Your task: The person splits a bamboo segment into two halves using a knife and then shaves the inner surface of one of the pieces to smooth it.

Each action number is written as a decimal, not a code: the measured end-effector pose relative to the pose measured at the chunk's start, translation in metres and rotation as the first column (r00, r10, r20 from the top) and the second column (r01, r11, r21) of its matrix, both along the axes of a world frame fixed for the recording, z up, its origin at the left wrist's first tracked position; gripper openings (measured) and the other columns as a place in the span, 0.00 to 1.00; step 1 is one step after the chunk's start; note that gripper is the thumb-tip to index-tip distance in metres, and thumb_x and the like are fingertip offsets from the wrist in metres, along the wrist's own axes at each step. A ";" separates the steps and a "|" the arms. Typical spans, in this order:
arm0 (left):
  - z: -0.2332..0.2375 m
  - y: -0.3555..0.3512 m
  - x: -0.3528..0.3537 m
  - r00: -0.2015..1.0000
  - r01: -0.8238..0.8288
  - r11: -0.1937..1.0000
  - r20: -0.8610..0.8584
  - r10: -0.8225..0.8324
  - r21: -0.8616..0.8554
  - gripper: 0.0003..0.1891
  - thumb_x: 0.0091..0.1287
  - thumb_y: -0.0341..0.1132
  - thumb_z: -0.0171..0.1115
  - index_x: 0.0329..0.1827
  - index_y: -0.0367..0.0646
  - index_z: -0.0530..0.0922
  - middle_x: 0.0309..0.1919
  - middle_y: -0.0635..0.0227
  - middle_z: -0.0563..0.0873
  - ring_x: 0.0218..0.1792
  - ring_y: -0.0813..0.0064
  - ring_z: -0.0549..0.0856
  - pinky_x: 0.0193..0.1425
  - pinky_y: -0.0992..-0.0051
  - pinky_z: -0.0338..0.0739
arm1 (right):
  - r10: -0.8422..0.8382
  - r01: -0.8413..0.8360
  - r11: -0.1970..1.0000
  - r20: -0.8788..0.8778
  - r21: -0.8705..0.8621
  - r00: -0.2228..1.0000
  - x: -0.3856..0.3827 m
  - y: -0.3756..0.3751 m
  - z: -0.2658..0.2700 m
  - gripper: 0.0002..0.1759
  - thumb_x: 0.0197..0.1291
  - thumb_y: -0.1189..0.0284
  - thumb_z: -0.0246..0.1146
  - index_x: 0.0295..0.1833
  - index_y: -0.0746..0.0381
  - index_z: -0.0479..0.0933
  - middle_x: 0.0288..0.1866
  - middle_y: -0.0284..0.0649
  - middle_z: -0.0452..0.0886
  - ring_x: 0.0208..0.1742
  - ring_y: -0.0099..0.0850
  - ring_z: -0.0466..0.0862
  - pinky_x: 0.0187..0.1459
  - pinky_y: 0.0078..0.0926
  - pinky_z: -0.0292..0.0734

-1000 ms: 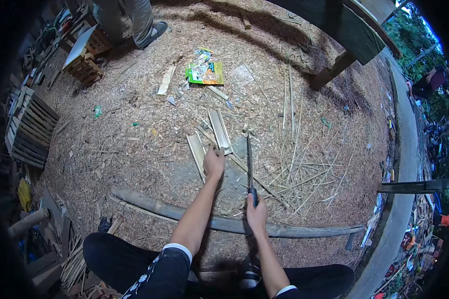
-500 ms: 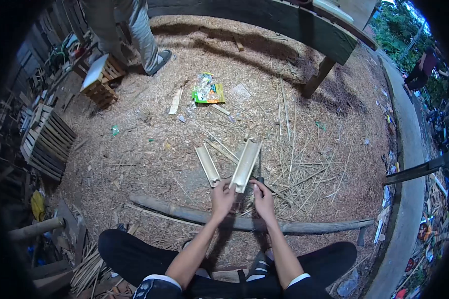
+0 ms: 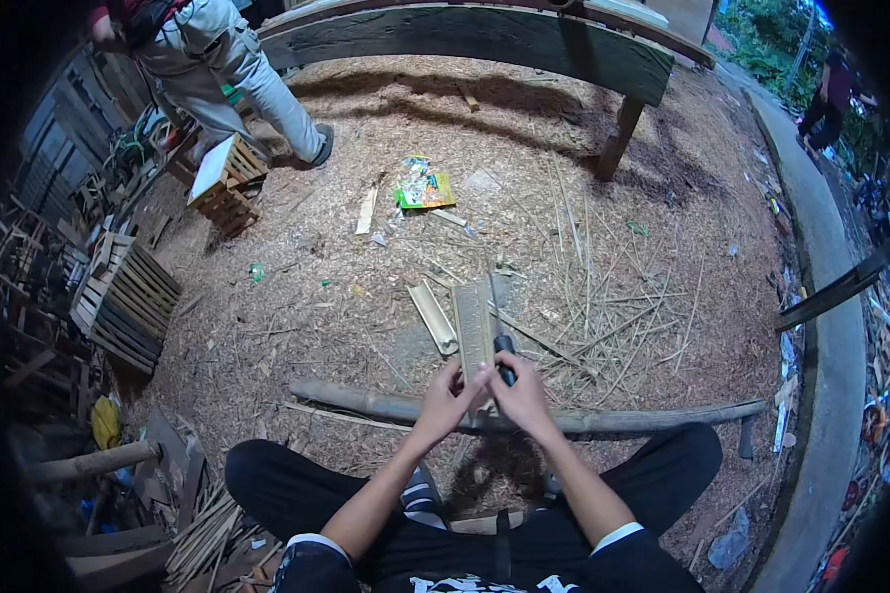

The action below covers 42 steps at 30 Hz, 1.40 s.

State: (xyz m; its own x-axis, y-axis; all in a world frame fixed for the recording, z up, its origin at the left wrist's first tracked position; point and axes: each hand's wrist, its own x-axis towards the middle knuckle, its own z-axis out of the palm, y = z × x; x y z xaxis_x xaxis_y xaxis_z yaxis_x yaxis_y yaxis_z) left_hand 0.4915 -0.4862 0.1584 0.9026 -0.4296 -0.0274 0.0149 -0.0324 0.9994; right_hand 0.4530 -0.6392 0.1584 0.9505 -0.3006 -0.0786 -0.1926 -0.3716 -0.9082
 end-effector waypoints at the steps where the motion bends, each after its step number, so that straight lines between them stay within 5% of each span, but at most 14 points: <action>1: 0.001 0.001 0.000 1.000 -0.005 1.000 -0.001 0.005 -0.011 0.19 0.76 0.44 0.63 0.57 0.35 0.78 0.39 0.59 0.88 0.42 0.72 0.89 0.47 0.69 0.84 | -0.014 0.009 0.997 0.060 0.075 0.998 -0.003 0.006 -0.002 0.20 0.68 0.57 0.66 0.48 0.66 0.81 0.38 0.53 0.86 0.43 0.41 0.89 0.46 0.37 0.79; 3: 0.003 0.006 0.000 0.999 -0.041 0.961 0.031 0.034 0.274 0.20 0.79 0.47 0.58 0.53 0.35 0.80 0.29 0.61 0.86 0.33 0.74 0.86 0.37 0.67 0.80 | 0.003 -0.019 0.988 0.105 0.152 0.994 -0.007 0.011 -0.003 0.18 0.70 0.59 0.65 0.47 0.67 0.80 0.39 0.51 0.85 0.42 0.36 0.86 0.47 0.35 0.78; 4: 0.008 0.004 -0.003 0.993 -0.087 0.965 0.103 0.063 0.249 0.21 0.80 0.48 0.54 0.49 0.35 0.81 0.23 0.57 0.83 0.26 0.70 0.84 0.32 0.63 0.75 | 0.004 -0.018 0.989 0.095 0.146 0.995 -0.009 0.013 -0.003 0.18 0.70 0.59 0.65 0.47 0.67 0.80 0.39 0.51 0.85 0.42 0.36 0.86 0.47 0.35 0.78; 8: 0.010 0.003 -0.006 0.979 -0.162 0.934 0.173 0.111 0.319 0.19 0.80 0.44 0.54 0.46 0.33 0.81 0.24 0.46 0.83 0.26 0.52 0.85 0.33 0.57 0.76 | -0.016 0.005 0.975 0.049 0.220 0.999 -0.016 0.020 0.003 0.16 0.72 0.62 0.63 0.45 0.67 0.79 0.33 0.45 0.82 0.37 0.29 0.78 0.44 0.31 0.75; 12: -0.006 0.006 -0.002 0.934 -0.285 0.884 0.314 0.170 0.370 0.19 0.81 0.44 0.52 0.43 0.33 0.79 0.25 0.47 0.83 0.28 0.53 0.87 0.34 0.55 0.77 | -0.059 0.041 0.981 0.094 0.188 0.994 -0.018 0.019 -0.002 0.15 0.73 0.63 0.63 0.45 0.66 0.79 0.28 0.37 0.77 0.33 0.25 0.73 0.39 0.29 0.73; 13: -0.020 0.013 0.005 0.887 -0.375 0.845 0.414 0.207 0.382 0.21 0.81 0.44 0.51 0.41 0.32 0.79 0.26 0.48 0.83 0.29 0.55 0.88 0.33 0.56 0.78 | -0.112 0.111 0.929 -0.018 0.352 0.994 -0.020 0.018 0.017 0.15 0.74 0.63 0.62 0.45 0.66 0.79 0.28 0.33 0.75 0.32 0.23 0.71 0.38 0.28 0.72; 15: -0.029 0.059 0.049 0.848 -0.462 0.819 -0.100 0.520 0.340 0.22 0.83 0.46 0.46 0.43 0.33 0.77 0.28 0.53 0.84 0.30 0.61 0.90 0.30 0.62 0.81 | -0.109 0.152 0.886 -0.121 0.439 0.987 -0.031 0.006 0.046 0.15 0.75 0.62 0.61 0.44 0.65 0.79 0.30 0.30 0.76 0.32 0.21 0.71 0.36 0.26 0.70; 17: 0.001 0.082 0.066 0.837 -0.539 0.842 -0.099 0.538 0.025 0.21 0.84 0.46 0.43 0.49 0.35 0.74 0.30 0.57 0.85 0.29 0.66 0.90 0.29 0.70 0.84 | -0.164 0.172 0.920 -0.051 0.352 0.985 -0.038 -0.002 0.041 0.16 0.75 0.61 0.61 0.44 0.65 0.78 0.29 0.30 0.74 0.32 0.20 0.71 0.35 0.26 0.69; 20: 0.041 0.065 0.051 0.907 -0.415 0.909 -0.092 0.411 -0.041 0.21 0.84 0.49 0.45 0.51 0.36 0.72 0.32 0.58 0.86 0.26 0.70 0.89 0.27 0.72 0.85 | -0.226 0.217 0.952 0.020 0.216 0.974 -0.037 -0.015 0.031 0.16 0.75 0.61 0.61 0.44 0.65 0.79 0.28 0.30 0.73 0.31 0.19 0.71 0.35 0.24 0.68; 29: 0.013 0.032 0.021 0.916 -0.198 0.973 -0.376 0.139 -0.122 0.18 0.81 0.48 0.51 0.55 0.39 0.73 0.38 0.60 0.87 0.32 0.70 0.90 0.33 0.73 0.85 | -0.204 0.205 0.979 0.040 -0.011 0.978 -0.030 -0.017 0.017 0.21 0.66 0.57 0.72 0.52 0.63 0.83 0.23 0.29 0.72 0.27 0.20 0.69 0.31 0.25 0.67; 32: 0.014 0.027 0.014 0.936 -0.153 0.979 -0.337 0.099 -0.137 0.19 0.75 0.40 0.64 0.59 0.37 0.73 0.39 0.65 0.87 0.37 0.74 0.88 0.40 0.73 0.84 | -0.197 0.197 0.980 0.023 0.031 0.980 -0.030 -0.011 0.018 0.19 0.66 0.58 0.72 0.50 0.62 0.83 0.26 0.31 0.76 0.29 0.20 0.73 0.32 0.25 0.69; 36: 0.020 0.023 0.007 0.960 -0.147 0.983 -0.256 0.114 -0.113 0.20 0.71 0.37 0.69 0.59 0.37 0.73 0.39 0.67 0.86 0.37 0.77 0.87 0.42 0.74 0.82 | -0.185 0.186 0.981 -0.022 0.052 0.983 -0.032 -0.009 0.017 0.18 0.66 0.59 0.72 0.50 0.61 0.82 0.31 0.32 0.80 0.32 0.20 0.76 0.35 0.25 0.73; 42: 0.002 0.019 0.005 0.971 -0.151 0.988 -0.194 0.141 -0.041 0.21 0.72 0.35 0.68 0.62 0.38 0.71 0.35 0.70 0.84 0.28 0.81 0.83 0.31 0.78 0.80 | -0.141 0.130 0.981 0.068 0.145 0.988 -0.031 -0.002 0.014 0.16 0.66 0.62 0.71 0.50 0.62 0.84 0.33 0.34 0.83 0.33 0.20 0.78 0.40 0.23 0.75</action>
State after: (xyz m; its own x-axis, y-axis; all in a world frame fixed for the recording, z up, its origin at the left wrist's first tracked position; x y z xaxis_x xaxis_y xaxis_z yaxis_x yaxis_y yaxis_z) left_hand 0.4961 -0.4668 0.1606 0.9363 -0.2991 -0.1840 0.2048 0.0395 0.9780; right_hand 0.4217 -0.6415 0.1728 0.9067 -0.4179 -0.0568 -0.1597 -0.2156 -0.9633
